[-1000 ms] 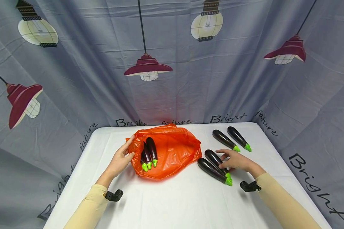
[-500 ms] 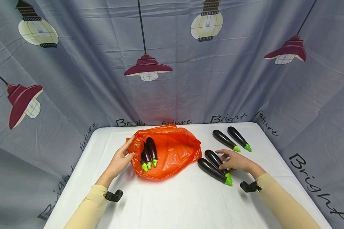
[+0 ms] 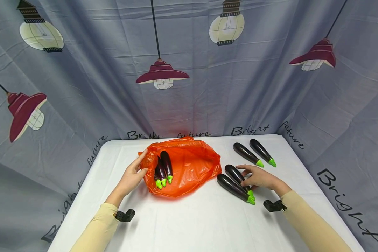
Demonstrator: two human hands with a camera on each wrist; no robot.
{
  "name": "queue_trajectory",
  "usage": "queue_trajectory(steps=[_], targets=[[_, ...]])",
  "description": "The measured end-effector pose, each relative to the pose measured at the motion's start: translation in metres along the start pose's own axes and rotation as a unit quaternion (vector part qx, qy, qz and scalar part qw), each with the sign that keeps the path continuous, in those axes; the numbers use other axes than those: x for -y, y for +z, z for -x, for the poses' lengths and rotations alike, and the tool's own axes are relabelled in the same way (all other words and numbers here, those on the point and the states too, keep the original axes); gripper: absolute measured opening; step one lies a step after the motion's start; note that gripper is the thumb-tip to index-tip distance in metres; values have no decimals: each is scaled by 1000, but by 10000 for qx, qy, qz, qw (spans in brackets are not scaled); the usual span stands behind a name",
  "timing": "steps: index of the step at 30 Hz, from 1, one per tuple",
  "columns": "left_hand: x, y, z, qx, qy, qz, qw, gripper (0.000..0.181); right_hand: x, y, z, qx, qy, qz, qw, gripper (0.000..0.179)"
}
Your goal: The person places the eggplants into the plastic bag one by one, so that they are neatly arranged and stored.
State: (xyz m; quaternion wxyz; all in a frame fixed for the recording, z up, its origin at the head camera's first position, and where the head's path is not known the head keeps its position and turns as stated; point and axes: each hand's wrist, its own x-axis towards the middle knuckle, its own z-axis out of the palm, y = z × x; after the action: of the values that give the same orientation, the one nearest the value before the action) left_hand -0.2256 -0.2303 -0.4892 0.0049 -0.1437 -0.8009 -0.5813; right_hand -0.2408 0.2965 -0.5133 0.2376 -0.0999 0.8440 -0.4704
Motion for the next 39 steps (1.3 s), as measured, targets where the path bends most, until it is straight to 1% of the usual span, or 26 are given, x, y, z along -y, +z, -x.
queue_trajectory(steps=[15,24,39], targets=[[2,0,0,28,62,99,9999,73,1,1,1,16,-28,138,9999,79],[6,-1,-2,43,138,7,9999,72,0,1,1,17,-55,112,9999,77],[8,0,-3,28,175,45,9998,72,3,3,2,-47,-32,201,9998,76]])
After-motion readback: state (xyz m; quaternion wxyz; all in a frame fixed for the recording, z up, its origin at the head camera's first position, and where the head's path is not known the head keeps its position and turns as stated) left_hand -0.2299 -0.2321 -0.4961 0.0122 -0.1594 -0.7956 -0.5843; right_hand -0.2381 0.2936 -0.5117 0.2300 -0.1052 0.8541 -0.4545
